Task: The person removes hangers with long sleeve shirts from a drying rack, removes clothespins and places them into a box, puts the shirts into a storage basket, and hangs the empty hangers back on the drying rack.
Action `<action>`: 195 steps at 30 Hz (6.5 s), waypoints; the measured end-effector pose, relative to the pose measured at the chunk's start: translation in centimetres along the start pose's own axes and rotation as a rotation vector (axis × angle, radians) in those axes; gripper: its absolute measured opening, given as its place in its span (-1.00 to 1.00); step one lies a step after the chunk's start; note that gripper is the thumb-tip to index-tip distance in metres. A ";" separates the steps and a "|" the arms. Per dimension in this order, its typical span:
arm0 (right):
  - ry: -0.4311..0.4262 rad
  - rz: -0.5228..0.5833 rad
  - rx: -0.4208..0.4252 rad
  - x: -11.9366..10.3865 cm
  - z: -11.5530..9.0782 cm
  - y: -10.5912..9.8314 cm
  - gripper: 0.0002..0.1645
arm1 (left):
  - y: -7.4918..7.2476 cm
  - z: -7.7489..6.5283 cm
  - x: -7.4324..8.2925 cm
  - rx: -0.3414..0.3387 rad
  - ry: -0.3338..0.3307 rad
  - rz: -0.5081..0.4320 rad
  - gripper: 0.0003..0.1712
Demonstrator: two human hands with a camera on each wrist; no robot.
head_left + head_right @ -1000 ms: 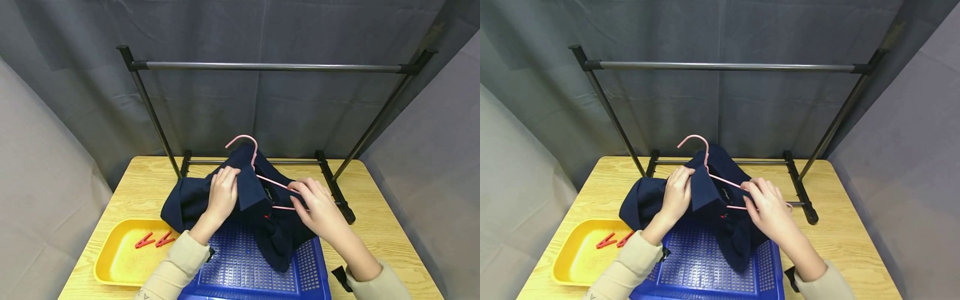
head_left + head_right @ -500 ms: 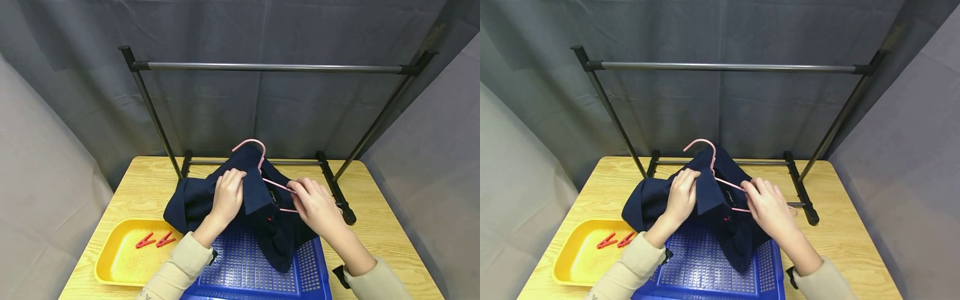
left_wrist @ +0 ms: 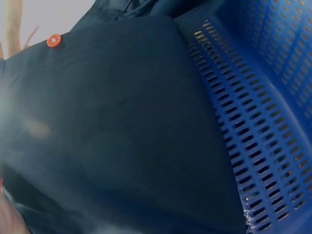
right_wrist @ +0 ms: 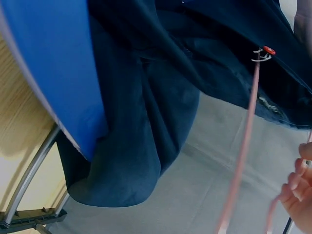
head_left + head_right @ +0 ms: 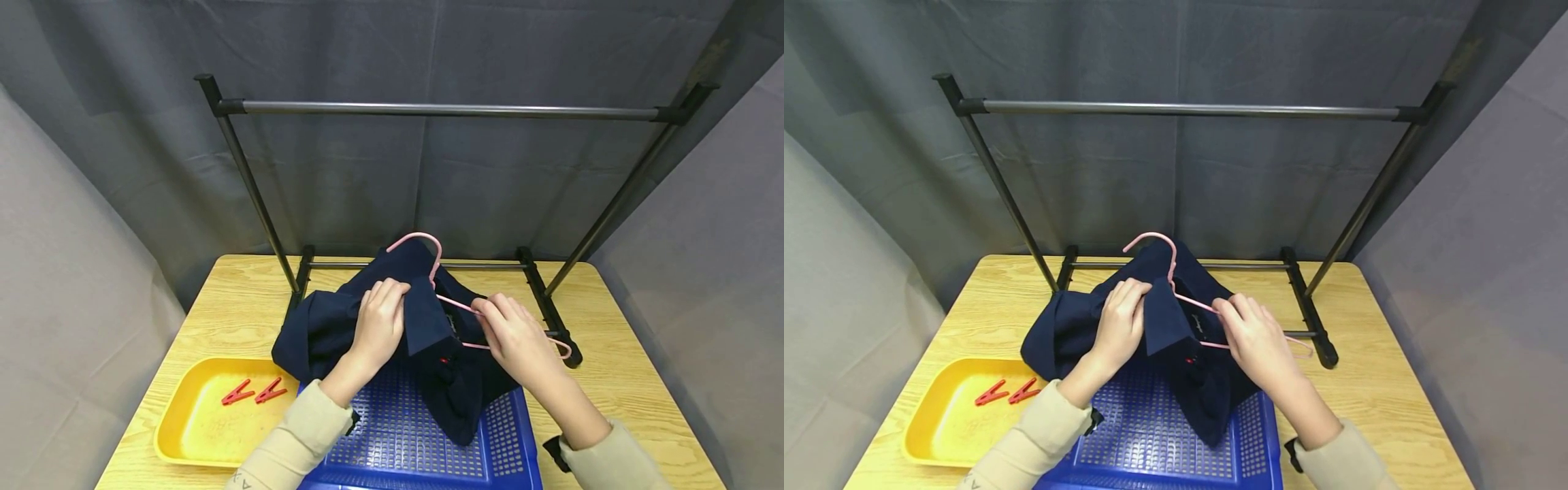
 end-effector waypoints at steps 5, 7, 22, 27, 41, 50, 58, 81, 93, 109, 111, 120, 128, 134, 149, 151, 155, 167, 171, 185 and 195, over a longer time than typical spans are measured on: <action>-0.005 0.040 0.066 0.0 -0.1 -0.1 -0.60 | -0.1 0.1 -0.1 0.010 -0.007 -0.049 -0.83; -0.004 0.053 0.087 0.0 -0.2 -0.1 -0.62 | -0.2 0.1 -0.2 0.020 -0.005 -0.076 -0.83; -0.040 0.068 0.249 0.1 -0.4 -1.3 -0.65 | -1.1 0.4 -1.5 0.145 0.016 -0.241 -0.94; -0.041 0.066 0.304 0.8 -0.5 -2.2 -0.67 | -1.7 0.9 -2.5 0.204 -0.007 -0.247 -0.97; -0.029 0.081 0.375 2.2 -0.7 -3.6 -0.65 | -3.7 1.4 -5.1 0.297 -0.069 -0.182 -0.96; -0.020 0.068 0.406 2.8 -0.8 -4.5 -0.67 | -4.6 1.0 -7.1 0.321 -0.152 -0.117 -0.93; -0.002 0.038 0.455 3.3 -0.9 -5.2 -0.67 | -5.4 0.9 -8.2 0.354 -0.176 -0.093 -0.87; 0.057 0.040 0.523 4.8 -1.1 -5.6 -0.64 | -6.5 -0.1 -10.4 0.355 -0.265 0.027 -0.88; 0.106 0.020 0.573 5.7 -1.2 -6.1 -0.62 | -5.7 0.1 -8.6 0.283 -0.227 -0.018 -0.91; 0.112 0.025 0.565 6.1 -1.5 -5.8 -0.67 | 2.2 -3.8 -1.9 -0.328 0.004 -0.036 -0.94; 0.117 0.025 0.559 6.2 -1.5 -5.8 -0.65 | 2.9 -4.6 -1.3 -0.377 0.046 -0.020 -0.95; 0.125 0.031 0.571 6.2 -1.6 -5.6 -0.77 | 4.8 -7.1 0.1 -0.469 0.212 0.078 -0.95; 0.120 0.039 0.574 6.1 -1.6 -5.5 -0.90 | 6.6 -10.3 0.3 -0.637 0.299 0.138 -0.88; 0.120 0.033 0.550 6.1 -1.7 -5.4 -0.91 | 7.6 -12.3 0.5 -0.751 0.378 0.183 -0.79; 0.113 0.044 0.533 5.9 -1.8 -5.1 -0.64 | 8.1 -16.4 -1.0 -0.969 0.574 0.306 -0.60; 0.110 0.046 0.534 5.9 -1.8 -5.0 -0.64 | 8.0 -16.5 -1.1 -0.992 0.572 0.311 -0.60; 0.109 0.049 0.534 5.8 -1.8 -4.9 -0.63 | 7.9 -16.5 -1.2 -1.018 0.560 0.302 -0.57; 0.116 0.037 0.520 5.9 -1.9 -5.0 -0.64 | 6.1 -14.4 -1.2 -1.045 0.526 0.109 -0.49; 0.117 0.033 0.515 6.0 -1.9 -5.0 -0.66 | 5.2 -12.7 -0.6 -0.997 0.512 0.064 -0.56; 0.114 0.042 0.548 6.3 -1.4 -5.3 -0.83 | 1.6 -3.2 -2.2 -0.570 0.367 -0.044 -0.94; 0.125 0.013 0.557 6.8 -0.5 -5.9 -0.88 | -2.8 3.7 -9.4 -0.122 0.133 0.181 -0.93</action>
Point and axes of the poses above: each hand's wrist, its own z-axis towards the middle knuckle, its own y-axis out of the palm, x = y × z, the point moved 5 cm from there along z, towards the middle knuckle, and after that the axes turned 14 degrees about x, right-handed, at the moved point
